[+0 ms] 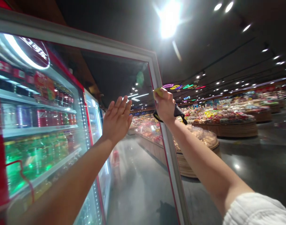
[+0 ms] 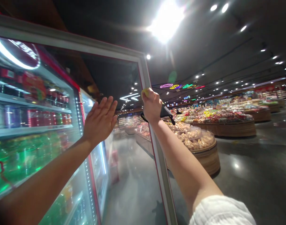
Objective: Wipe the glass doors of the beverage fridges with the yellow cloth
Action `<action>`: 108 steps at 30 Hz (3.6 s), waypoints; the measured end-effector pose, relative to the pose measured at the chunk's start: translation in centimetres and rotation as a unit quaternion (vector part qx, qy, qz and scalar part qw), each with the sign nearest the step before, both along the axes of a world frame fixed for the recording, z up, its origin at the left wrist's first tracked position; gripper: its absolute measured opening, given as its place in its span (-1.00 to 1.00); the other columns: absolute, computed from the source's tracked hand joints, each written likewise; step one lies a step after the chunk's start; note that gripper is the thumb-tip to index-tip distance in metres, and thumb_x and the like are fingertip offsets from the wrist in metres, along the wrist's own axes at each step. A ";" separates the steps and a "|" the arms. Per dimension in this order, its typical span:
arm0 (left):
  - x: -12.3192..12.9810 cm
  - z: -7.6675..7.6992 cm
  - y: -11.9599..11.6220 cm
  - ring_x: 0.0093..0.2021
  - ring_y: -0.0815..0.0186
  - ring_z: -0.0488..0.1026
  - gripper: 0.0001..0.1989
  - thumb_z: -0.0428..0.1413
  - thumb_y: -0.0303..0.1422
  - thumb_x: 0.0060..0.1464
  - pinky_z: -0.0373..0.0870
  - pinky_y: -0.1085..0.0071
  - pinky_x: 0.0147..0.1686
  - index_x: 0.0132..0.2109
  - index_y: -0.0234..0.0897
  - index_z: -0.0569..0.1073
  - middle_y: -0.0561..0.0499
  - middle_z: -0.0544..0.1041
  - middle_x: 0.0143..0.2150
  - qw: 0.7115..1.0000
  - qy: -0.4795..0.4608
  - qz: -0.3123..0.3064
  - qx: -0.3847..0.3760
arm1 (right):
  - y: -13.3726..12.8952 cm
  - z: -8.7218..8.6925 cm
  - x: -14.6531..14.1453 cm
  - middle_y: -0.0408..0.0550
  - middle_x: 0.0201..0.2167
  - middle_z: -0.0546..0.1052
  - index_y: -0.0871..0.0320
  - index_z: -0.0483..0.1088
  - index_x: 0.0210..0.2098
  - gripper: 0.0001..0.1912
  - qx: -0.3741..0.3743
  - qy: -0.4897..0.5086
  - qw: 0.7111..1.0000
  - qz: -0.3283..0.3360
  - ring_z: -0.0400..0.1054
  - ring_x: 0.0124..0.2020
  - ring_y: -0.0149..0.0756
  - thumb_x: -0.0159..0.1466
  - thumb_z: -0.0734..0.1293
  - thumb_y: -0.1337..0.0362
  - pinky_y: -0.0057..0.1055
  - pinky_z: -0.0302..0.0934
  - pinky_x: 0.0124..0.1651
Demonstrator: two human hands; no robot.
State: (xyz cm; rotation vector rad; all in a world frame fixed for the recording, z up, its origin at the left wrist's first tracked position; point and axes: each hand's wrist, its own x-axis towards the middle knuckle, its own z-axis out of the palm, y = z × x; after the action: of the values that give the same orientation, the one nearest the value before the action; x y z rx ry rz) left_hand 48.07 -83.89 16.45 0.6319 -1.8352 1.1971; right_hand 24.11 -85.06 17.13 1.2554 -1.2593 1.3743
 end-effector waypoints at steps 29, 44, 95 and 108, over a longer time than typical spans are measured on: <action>-0.1 -0.2 -0.4 0.53 0.15 -0.08 -0.40 -0.13 -0.30 0.38 -0.10 0.04 0.49 0.49 -0.28 0.05 -0.13 0.03 0.52 0.998 -0.002 0.042 -0.054 | 1.4 -1.0 0.2 0.04 0.21 0.43 0.10 0.46 0.07 -0.58 -0.115 0.000 0.980 0.163 0.31 0.19 -0.13 0.26 0.22 0.44 -0.16 0.20 0.29; 0.1 -0.3 0.2 0.53 0.13 -0.09 -0.40 -0.12 -0.29 0.38 -0.10 0.03 0.48 0.48 -0.31 0.06 -0.15 0.02 0.52 0.997 -0.012 0.042 -0.060 | 0.3 -4.9 5.3 0.23 0.46 0.13 0.25 0.18 0.40 -0.45 -0.021 0.019 0.994 0.108 -0.04 0.48 0.00 0.45 0.07 0.28 -0.03 0.04 0.42; 14.6 -3.6 5.9 0.53 0.11 -0.07 -0.32 -0.04 -0.17 0.33 -0.25 -0.08 0.48 0.49 0.16 -0.10 0.12 -0.04 0.54 0.994 0.059 0.075 -0.047 | 3.1 -3.8 15.4 -0.25 0.43 0.23 -0.13 0.28 0.34 -0.45 0.008 0.201 0.962 0.183 -0.03 0.49 -0.23 0.40 0.21 0.37 -0.13 -0.14 0.52; 14.9 -3.9 5.6 0.54 0.13 -0.11 -0.32 -0.05 -0.18 0.35 -0.25 -0.09 0.47 0.50 0.11 -0.13 0.05 -0.05 0.55 0.994 0.047 0.079 -0.062 | 3.2 -2.1 17.9 -0.23 0.44 0.21 -0.08 0.29 0.34 -0.45 -0.002 0.134 0.978 0.162 -0.06 0.50 -0.24 0.40 0.20 0.38 -0.13 -0.16 0.53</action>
State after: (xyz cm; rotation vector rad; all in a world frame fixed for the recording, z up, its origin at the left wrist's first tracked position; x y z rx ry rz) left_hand 62.93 -78.25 12.52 0.7603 -1.6438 1.3509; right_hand 42.03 -81.84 15.01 1.6358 -0.8918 1.3725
